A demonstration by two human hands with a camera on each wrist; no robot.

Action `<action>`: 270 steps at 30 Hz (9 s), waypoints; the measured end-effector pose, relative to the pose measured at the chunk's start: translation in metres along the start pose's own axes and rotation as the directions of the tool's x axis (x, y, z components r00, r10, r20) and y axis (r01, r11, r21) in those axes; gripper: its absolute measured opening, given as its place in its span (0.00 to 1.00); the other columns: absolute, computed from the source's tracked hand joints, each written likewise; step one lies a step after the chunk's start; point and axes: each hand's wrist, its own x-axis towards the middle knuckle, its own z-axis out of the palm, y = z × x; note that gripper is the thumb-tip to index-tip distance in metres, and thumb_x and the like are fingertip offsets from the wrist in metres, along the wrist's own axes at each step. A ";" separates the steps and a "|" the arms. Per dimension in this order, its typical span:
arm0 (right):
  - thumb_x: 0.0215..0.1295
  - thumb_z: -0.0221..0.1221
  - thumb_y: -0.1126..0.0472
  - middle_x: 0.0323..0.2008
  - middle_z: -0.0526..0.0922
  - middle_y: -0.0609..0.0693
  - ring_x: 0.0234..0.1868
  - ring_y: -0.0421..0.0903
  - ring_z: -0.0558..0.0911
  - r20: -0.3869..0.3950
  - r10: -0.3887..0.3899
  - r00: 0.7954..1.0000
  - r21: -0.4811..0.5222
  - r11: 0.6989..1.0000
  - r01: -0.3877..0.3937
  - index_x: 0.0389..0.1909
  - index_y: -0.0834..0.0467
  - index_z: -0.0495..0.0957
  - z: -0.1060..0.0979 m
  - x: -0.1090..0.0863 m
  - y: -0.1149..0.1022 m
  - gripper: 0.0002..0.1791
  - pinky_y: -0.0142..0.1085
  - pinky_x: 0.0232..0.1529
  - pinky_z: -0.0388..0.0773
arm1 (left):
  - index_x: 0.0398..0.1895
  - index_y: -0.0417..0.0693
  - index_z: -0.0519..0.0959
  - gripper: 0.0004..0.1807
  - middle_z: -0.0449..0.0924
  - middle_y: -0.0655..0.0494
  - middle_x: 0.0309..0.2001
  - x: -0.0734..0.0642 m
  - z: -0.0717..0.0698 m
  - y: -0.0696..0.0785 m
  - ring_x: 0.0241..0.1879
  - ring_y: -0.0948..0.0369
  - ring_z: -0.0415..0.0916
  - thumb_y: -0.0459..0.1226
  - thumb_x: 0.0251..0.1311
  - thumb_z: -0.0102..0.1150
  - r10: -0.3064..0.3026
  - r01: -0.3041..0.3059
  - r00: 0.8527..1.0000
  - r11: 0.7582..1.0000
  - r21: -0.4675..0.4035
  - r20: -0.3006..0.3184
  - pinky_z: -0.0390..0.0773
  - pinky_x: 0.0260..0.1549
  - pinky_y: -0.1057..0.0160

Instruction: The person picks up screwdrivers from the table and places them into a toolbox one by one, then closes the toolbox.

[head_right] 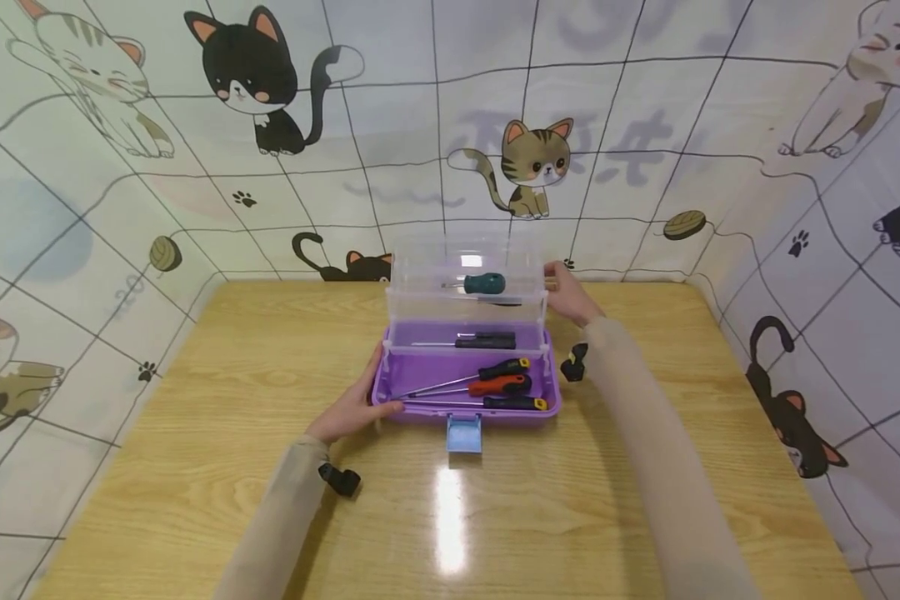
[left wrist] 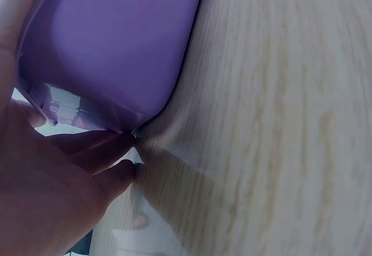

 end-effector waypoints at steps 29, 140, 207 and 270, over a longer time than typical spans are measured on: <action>0.71 0.51 0.66 0.64 0.51 0.64 0.69 0.67 0.54 -0.024 -0.187 0.982 0.003 0.982 0.188 0.59 0.65 0.51 -0.005 -0.011 0.005 0.23 0.30 0.51 0.75 | 0.77 0.64 0.28 0.63 0.30 0.51 0.77 0.000 -0.001 -0.001 0.71 0.44 0.48 0.41 0.54 0.71 0.013 -0.013 1.000 1.000 -0.013 0.006 0.49 0.67 0.46; 0.59 0.56 0.80 0.62 0.64 0.70 0.61 0.37 0.69 0.125 -0.435 0.892 -0.109 0.887 0.448 0.74 0.67 0.49 0.007 -0.134 0.000 0.42 0.30 0.59 0.68 | 0.78 0.57 0.42 0.50 0.40 0.54 0.77 0.012 -0.022 0.053 0.74 0.51 0.40 0.46 0.61 0.63 0.110 -0.105 0.991 0.993 0.059 -0.076 0.47 0.69 0.47; 0.62 0.61 0.70 0.49 0.78 0.70 0.45 0.60 0.82 0.302 -0.241 0.922 -0.094 0.955 0.280 0.53 0.77 0.72 0.125 -0.165 0.022 0.20 0.40 0.48 0.80 | 0.77 0.52 0.46 0.39 0.42 0.49 0.76 0.016 -0.023 0.036 0.68 0.42 0.55 0.41 0.70 0.53 0.034 -0.038 0.998 0.995 -0.097 -0.045 0.66 0.61 0.47; 0.70 0.56 0.52 0.31 0.86 0.62 0.30 0.48 0.81 0.027 0.147 0.989 0.094 0.984 -0.149 0.39 0.72 0.83 0.157 -0.160 -0.001 0.23 0.32 0.28 0.75 | 0.77 0.47 0.47 0.37 0.42 0.45 0.76 0.013 -0.023 0.046 0.68 0.40 0.56 0.36 0.70 0.52 0.019 -0.026 0.998 0.992 -0.123 -0.058 0.66 0.60 0.45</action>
